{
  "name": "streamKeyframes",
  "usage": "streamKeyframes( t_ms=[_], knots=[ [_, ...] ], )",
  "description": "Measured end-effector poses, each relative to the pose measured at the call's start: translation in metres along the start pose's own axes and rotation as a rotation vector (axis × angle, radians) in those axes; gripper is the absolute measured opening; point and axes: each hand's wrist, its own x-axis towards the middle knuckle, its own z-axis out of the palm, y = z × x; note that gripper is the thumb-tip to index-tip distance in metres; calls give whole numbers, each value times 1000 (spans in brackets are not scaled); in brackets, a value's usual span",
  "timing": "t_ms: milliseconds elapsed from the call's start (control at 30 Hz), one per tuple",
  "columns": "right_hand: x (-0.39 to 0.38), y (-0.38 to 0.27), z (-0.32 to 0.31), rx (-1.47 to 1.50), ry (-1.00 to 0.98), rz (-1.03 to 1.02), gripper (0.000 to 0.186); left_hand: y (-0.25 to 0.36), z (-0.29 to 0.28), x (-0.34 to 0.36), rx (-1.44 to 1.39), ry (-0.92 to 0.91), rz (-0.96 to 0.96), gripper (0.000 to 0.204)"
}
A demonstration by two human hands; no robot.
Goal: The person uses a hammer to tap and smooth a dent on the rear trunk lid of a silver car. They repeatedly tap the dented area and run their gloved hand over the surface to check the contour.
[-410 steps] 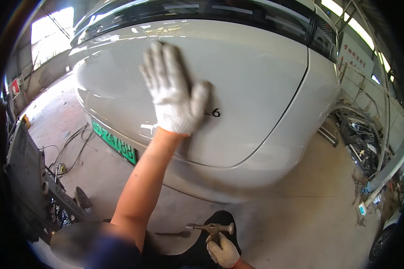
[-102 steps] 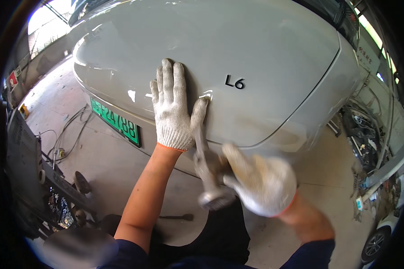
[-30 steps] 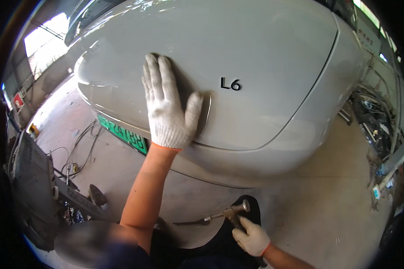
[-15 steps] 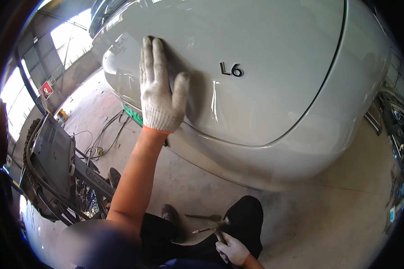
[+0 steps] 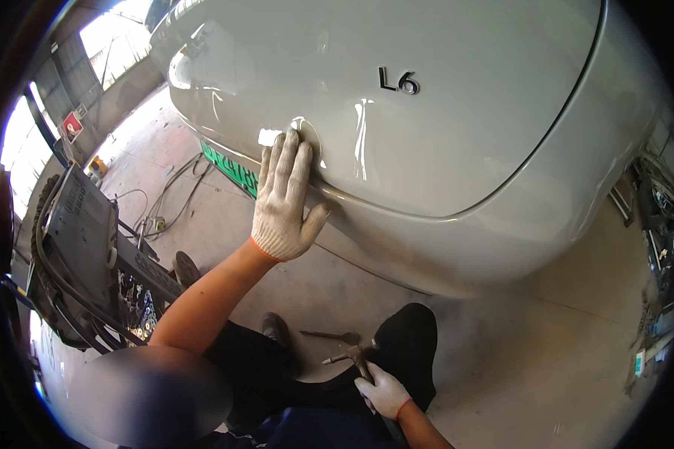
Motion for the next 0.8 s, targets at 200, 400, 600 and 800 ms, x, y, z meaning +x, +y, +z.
streamKeyframes(
  t_ms=[200, 400, 600, 800],
  knots=[
    [0, 4, -1, 8, 18, 2, 62, -7, -8, -31, 54, -95, 10, 97],
    [2, 0, -3, -10, 6, 15, 57, 5, -16, -26, 13, -63, -27, 96],
    [6, 1, -3, -14, 16, 26, 55, -5, -21, -13, 35, -25, -73, 97],
    [6, 0, -1, -48, 40, 42, 51, -49, -28, -8, 102, 50, -260, 86]
  ],
)
